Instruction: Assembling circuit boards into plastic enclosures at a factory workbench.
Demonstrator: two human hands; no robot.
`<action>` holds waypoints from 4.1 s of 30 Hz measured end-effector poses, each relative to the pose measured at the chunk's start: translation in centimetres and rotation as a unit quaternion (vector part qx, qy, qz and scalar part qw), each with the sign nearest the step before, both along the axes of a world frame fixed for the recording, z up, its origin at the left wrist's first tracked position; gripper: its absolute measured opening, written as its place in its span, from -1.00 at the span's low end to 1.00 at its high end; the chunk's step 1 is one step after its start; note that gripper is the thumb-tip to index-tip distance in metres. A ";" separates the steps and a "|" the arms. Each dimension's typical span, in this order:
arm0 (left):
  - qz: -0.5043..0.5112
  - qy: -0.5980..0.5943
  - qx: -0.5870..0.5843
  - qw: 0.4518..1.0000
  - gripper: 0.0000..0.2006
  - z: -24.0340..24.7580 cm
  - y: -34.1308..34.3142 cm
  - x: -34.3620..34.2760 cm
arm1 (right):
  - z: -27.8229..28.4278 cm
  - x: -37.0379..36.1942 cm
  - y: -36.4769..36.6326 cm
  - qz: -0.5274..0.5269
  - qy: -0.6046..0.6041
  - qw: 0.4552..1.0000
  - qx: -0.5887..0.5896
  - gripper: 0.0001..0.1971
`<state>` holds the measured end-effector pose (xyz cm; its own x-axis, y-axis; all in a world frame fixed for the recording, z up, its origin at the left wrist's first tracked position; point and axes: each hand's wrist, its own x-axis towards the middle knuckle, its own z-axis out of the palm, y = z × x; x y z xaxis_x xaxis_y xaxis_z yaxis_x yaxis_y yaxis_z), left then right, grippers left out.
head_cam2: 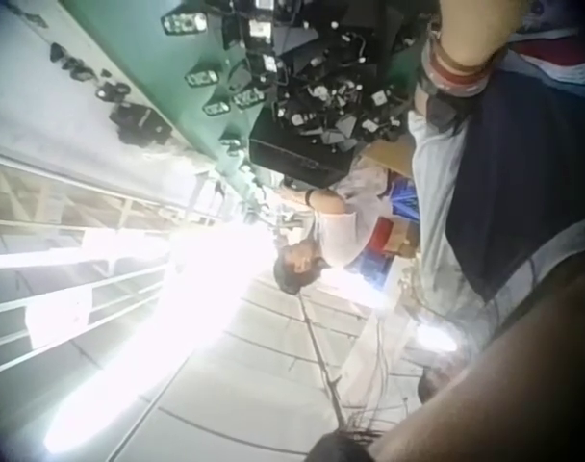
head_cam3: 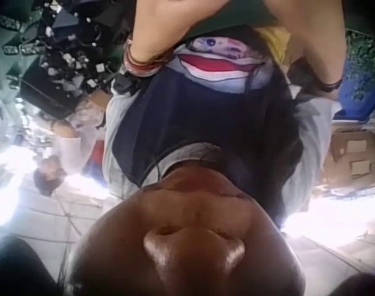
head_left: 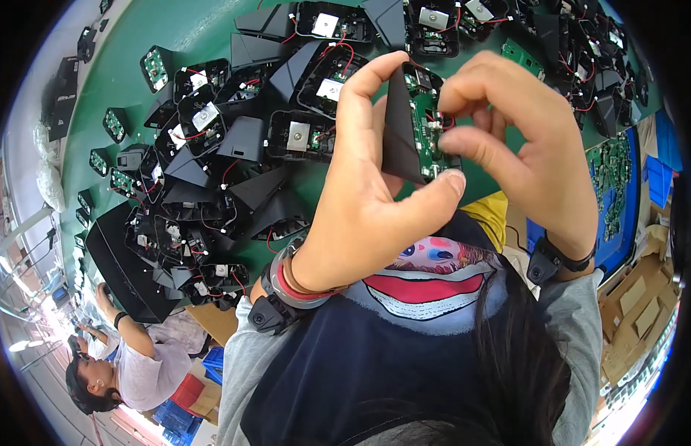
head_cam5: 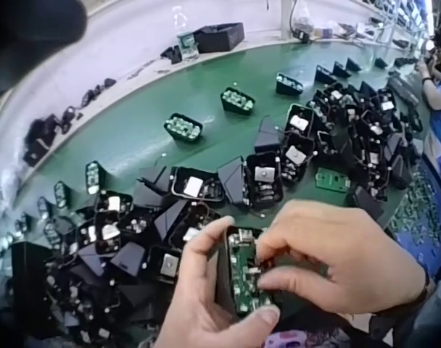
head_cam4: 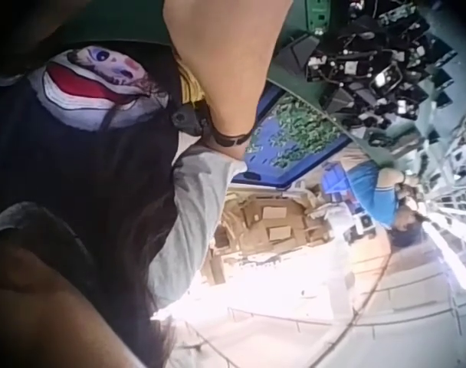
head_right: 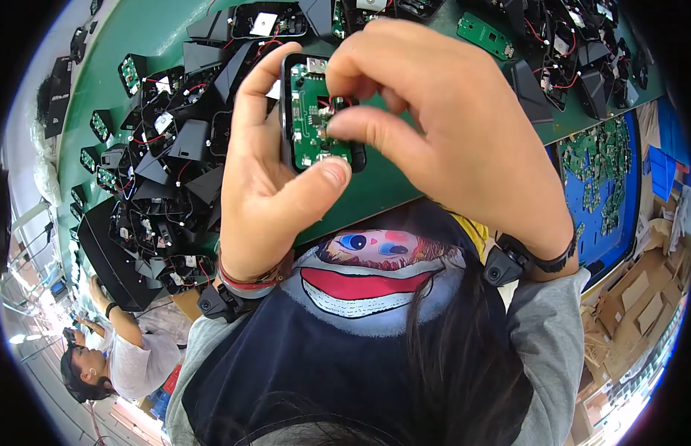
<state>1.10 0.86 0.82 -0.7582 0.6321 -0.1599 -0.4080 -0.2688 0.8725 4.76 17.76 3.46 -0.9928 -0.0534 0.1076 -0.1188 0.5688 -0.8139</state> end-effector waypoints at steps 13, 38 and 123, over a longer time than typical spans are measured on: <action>-0.011 0.377 -0.153 0.914 -0.18 -1.2 -0.3 -1.1 | -1.5 0.2 -0.7 0.009 0.123 0.990 0.065 -0.87; -0.084 0.148 -0.122 0.978 -0.44 -0.8 -0.5 -0.9 | -1.9 1.2 -0.2 0.095 0.063 0.993 0.043 -0.91; -0.011 0.080 0.018 0.997 -0.32 -1.3 0.8 -0.3 | -0.2 1.6 0.0 -0.044 0.027 0.999 0.016 -0.82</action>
<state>0.82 1.63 -0.47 -0.7586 0.6514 -0.0145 -0.2695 -0.2936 0.9172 6.36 17.73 3.24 -0.9865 0.0291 0.1609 -0.1109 0.6041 -0.7892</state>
